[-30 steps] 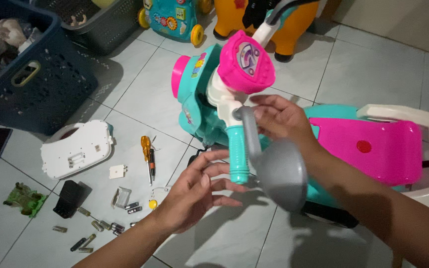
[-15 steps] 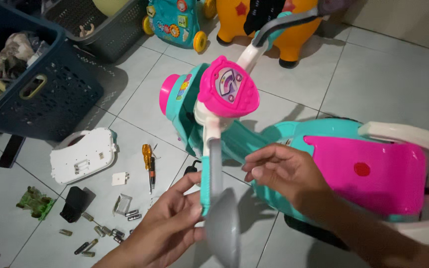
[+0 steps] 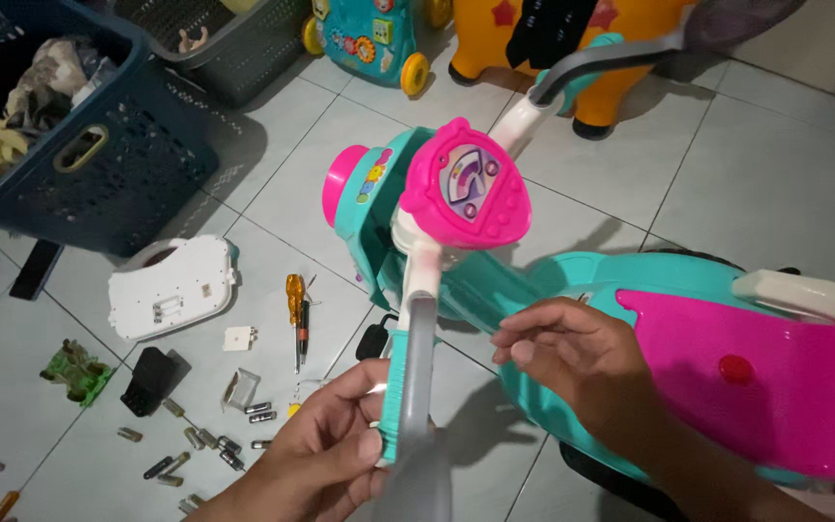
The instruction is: The person assembles and repairs a teal and pink toy scooter. They attach the front body panel, adjust the handlebars, and use a screwdriver to tighten a screw on the pink front cover. They also use a marker to draw on the cover.
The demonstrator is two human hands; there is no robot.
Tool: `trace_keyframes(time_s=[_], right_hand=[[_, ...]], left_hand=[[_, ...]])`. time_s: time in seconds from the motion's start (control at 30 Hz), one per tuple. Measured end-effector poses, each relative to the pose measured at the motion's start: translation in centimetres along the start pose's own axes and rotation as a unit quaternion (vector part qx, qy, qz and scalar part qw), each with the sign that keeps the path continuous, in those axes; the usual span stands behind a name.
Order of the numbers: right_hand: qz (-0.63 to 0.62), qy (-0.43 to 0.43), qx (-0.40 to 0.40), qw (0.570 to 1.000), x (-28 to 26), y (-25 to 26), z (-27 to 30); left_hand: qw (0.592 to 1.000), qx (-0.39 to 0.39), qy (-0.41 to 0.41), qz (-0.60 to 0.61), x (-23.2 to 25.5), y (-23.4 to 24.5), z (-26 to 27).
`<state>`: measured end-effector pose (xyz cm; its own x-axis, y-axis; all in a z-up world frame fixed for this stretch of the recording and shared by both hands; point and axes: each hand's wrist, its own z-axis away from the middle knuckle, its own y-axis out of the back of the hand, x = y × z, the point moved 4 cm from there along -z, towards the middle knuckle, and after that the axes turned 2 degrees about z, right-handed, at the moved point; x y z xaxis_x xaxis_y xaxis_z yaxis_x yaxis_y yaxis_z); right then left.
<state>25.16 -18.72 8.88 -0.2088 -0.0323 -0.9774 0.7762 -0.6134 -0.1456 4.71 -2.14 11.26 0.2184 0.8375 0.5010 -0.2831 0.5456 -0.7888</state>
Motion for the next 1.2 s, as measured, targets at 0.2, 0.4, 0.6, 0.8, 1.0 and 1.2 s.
trace_keyframes(time_s=[0.2, 0.4, 0.6, 0.8, 1.0, 1.2], right_hand=[[0.084, -0.004, 0.032, 0.996, -1.5, -0.2, 0.2], [0.189, 0.172, 0.063, 0.965, -4.8, -1.1, 0.7], [0.292, 0.219, 0.103, 0.925, -5.5, -1.9, -0.3], [0.271, 0.226, 0.154, 0.923, -5.7, -3.3, -2.4], [0.314, 0.222, 0.152, 0.91, -6.6, -4.6, -4.5], [0.339, 0.271, 0.165, 0.886, -5.2, -4.7, -5.4]], left_hand=[[1.0, -0.001, 0.029, 0.004, 0.7, -1.4, 0.3], [0.998, -0.043, -0.016, -0.037, 1.9, -1.6, 0.6], [0.901, -0.043, -0.24, -0.358, 4.7, 0.4, 2.6], [0.815, -0.071, -0.33, -0.471, 6.4, 2.4, 2.9], [0.798, -0.123, -0.328, -0.491, 6.4, 4.2, 2.8], [0.835, -0.176, -0.271, -0.446, 6.0, 5.9, 1.9]])
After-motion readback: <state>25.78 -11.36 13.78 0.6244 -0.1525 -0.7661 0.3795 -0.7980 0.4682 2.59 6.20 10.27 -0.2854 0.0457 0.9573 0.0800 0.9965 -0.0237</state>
